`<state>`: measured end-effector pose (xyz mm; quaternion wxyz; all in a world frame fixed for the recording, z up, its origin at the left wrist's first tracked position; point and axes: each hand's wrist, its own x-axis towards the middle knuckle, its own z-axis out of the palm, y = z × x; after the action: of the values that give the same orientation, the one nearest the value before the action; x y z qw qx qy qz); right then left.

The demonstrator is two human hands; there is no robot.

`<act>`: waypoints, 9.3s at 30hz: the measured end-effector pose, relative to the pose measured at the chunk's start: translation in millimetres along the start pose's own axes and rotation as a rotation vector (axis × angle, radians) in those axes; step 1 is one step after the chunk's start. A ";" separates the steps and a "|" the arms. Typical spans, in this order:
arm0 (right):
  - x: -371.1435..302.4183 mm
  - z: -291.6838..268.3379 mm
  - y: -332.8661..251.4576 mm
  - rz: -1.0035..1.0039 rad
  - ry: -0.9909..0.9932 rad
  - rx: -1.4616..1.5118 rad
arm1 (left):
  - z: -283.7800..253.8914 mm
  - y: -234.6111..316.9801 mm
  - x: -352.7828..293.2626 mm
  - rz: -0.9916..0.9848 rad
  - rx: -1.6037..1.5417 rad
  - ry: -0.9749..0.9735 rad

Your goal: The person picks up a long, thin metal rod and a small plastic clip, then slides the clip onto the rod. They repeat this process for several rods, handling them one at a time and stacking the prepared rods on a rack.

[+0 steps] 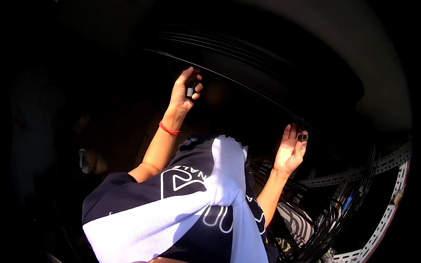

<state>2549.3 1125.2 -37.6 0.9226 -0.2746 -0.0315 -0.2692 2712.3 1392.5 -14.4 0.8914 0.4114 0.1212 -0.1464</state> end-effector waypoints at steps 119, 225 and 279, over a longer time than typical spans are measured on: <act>-16.1 25.8 -19.9 0.117 -0.057 -0.450 | 36.1 55.0 -32.0 0.335 0.560 -0.083; 63.5 156.1 115.1 0.680 -0.456 -2.003 | -1.0 -6.5 -3.5 0.100 0.025 -0.126; -31.9 61.8 -63.6 0.055 0.085 -0.849 | 62.0 -79.6 -83.2 -0.412 0.261 -0.650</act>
<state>2494.9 1128.1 39.4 0.7348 -0.6195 0.1276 -0.2448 2612.4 1309.0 -2.8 0.7755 0.4206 -0.1066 -0.4587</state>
